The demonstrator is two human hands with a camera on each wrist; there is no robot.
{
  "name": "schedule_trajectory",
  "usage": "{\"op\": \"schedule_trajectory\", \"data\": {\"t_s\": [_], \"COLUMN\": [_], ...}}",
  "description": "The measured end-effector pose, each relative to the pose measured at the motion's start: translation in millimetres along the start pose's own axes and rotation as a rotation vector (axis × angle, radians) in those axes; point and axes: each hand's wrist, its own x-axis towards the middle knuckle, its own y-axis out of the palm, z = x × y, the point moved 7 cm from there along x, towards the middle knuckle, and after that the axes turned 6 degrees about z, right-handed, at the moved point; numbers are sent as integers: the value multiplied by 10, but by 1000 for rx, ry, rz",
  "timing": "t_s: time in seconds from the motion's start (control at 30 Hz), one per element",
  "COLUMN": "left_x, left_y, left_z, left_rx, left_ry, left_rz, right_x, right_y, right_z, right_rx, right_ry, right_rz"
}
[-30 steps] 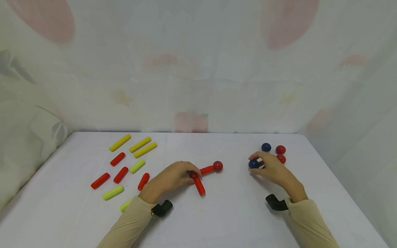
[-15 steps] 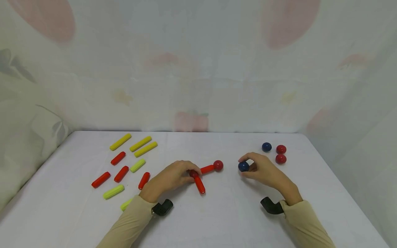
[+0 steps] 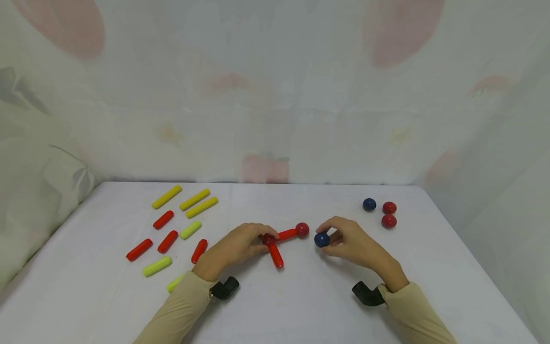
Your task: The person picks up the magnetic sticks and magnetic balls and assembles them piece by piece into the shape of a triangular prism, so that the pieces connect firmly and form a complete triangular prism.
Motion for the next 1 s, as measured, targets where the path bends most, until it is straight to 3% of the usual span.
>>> {"op": "schedule_trajectory", "data": {"t_s": [0.47, 0.67, 1.0], "left_x": [-2, 8, 13], "left_y": [1, 11, 2], "left_z": [31, 56, 60], "left_rx": [-22, -39, -37], "left_ry": [1, 3, 4], "left_rz": [-4, 4, 8], "right_x": [77, 77, 88], "right_y": [304, 386, 520], "right_z": [246, 341, 489], "right_rx": [37, 49, 22], "right_ry": [-55, -119, -167], "right_rz": [48, 50, 80]}}
